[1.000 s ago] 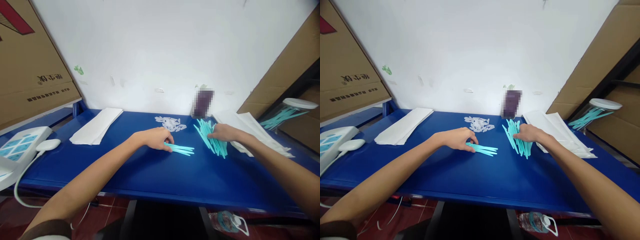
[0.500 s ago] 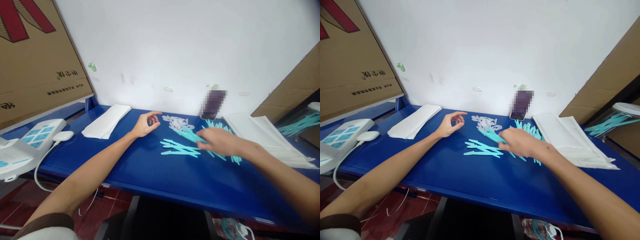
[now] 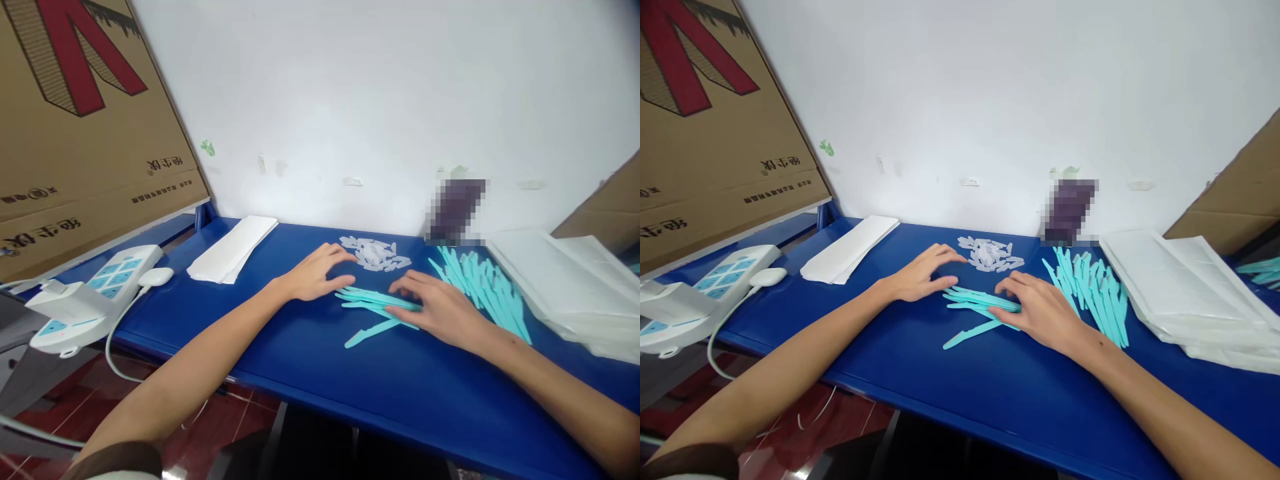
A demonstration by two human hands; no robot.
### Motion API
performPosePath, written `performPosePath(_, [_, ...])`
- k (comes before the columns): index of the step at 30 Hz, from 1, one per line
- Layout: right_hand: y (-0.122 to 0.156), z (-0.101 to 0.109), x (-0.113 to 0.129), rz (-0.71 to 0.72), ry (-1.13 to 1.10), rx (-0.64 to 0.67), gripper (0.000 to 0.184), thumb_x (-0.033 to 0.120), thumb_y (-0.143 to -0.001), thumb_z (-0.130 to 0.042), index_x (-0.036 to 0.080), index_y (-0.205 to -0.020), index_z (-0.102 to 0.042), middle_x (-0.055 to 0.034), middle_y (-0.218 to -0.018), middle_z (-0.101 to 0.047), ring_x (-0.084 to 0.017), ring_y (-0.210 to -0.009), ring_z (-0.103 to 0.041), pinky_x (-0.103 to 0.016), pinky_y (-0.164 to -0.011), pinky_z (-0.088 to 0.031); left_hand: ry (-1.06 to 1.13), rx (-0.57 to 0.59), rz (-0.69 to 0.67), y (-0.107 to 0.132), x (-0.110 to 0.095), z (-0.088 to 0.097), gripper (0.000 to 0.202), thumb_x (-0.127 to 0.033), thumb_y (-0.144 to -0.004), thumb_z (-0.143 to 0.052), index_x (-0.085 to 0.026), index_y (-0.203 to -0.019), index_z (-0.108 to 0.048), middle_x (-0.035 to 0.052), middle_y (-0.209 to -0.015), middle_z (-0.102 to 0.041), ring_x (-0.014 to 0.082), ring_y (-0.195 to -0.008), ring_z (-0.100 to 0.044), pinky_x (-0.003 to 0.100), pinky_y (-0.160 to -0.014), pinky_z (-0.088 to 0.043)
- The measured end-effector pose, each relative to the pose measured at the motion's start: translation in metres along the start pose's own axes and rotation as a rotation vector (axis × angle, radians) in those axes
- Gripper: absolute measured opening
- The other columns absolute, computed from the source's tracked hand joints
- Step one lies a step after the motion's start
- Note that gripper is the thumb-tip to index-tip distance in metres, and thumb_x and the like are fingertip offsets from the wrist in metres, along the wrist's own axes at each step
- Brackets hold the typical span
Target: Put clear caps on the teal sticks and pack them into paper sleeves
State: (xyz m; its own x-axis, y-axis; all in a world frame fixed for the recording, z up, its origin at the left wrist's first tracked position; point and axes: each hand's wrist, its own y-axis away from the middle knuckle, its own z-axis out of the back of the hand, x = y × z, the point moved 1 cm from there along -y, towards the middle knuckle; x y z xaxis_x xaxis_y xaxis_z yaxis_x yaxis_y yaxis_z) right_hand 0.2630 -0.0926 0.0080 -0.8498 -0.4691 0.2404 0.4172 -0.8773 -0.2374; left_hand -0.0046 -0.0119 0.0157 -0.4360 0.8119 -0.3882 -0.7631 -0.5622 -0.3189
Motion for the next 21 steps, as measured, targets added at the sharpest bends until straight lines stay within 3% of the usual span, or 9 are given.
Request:
performPosePath(3, [0.007,-0.001,-0.003,-0.064,-0.102,-0.132,0.034,0.055,-0.089,-0.059,0.024,-0.101,-0.066,-0.0037,-0.091,-0.065,-0.02,-0.075,-0.061,-0.032,-0.064,-0.042,-0.031,0.232,-0.001,0.001,-0.019,-0.003,0.076,-0.072,-0.09,-0.053,-0.029,-0.151,-0.041,0.011,-0.149,-0.048,0.0336,-0.133,-0.044,0.051,-0.111,-0.033])
performPosePath(6, [0.007,-0.001,0.0,-0.047,-0.126,-0.128,0.034,0.05,-0.097,-0.048,0.022,-0.106,-0.066,-0.0059,-0.093,-0.065,-0.021,-0.081,-0.061,-0.035,-0.072,-0.042,-0.051,0.335,-0.016,0.001,-0.034,-0.009,0.096,-0.076,-0.081,-0.061,-0.026,-0.157,-0.03,0.0126,-0.156,-0.04,0.0373,-0.14,-0.036,0.055,-0.114,-0.027])
performPosePath(9, [0.005,-0.002,0.002,-0.047,0.006,-0.053,0.037,0.051,-0.099,-0.044,0.021,-0.104,-0.066,-0.0061,-0.09,-0.068,-0.025,-0.088,-0.061,-0.043,-0.084,-0.037,-0.067,0.361,-0.065,0.0,-0.041,-0.01,0.093,-0.067,-0.081,-0.066,-0.023,-0.156,-0.033,0.0136,-0.154,-0.042,0.0364,-0.137,-0.04,0.052,-0.112,-0.032])
performPosePath(13, [0.003,-0.003,0.001,-0.055,0.055,0.049,0.036,0.05,-0.099,-0.044,0.021,-0.091,-0.064,-0.0007,-0.068,-0.065,-0.019,-0.066,-0.056,-0.046,-0.087,-0.033,-0.04,0.36,-0.125,-0.003,-0.037,-0.005,0.071,-0.037,-0.083,-0.067,-0.021,-0.148,-0.044,0.0121,-0.142,-0.053,0.0312,-0.125,-0.05,0.044,-0.107,-0.039])
performPosePath(18, [0.003,-0.005,-0.001,-0.105,0.007,0.045,0.035,0.05,-0.097,-0.048,0.021,-0.086,-0.063,-0.0007,-0.058,-0.06,-0.021,-0.064,-0.056,-0.037,-0.074,-0.04,0.006,0.274,-0.126,-0.004,-0.027,-0.006,0.064,-0.019,-0.079,-0.059,-0.021,-0.142,-0.05,0.0105,-0.126,-0.062,0.0284,-0.111,-0.055,0.042,-0.1,-0.044])
performPosePath(21, [0.002,-0.006,0.002,-0.146,0.0,-0.024,0.032,0.049,-0.094,-0.055,0.019,-0.091,-0.065,-0.0031,-0.068,-0.064,-0.019,-0.063,-0.057,-0.033,-0.062,-0.04,0.042,0.239,-0.118,-0.004,-0.021,-0.011,0.06,-0.018,-0.079,-0.058,-0.022,-0.139,-0.052,0.0096,-0.121,-0.063,0.0274,-0.107,-0.055,0.042,-0.097,-0.045])
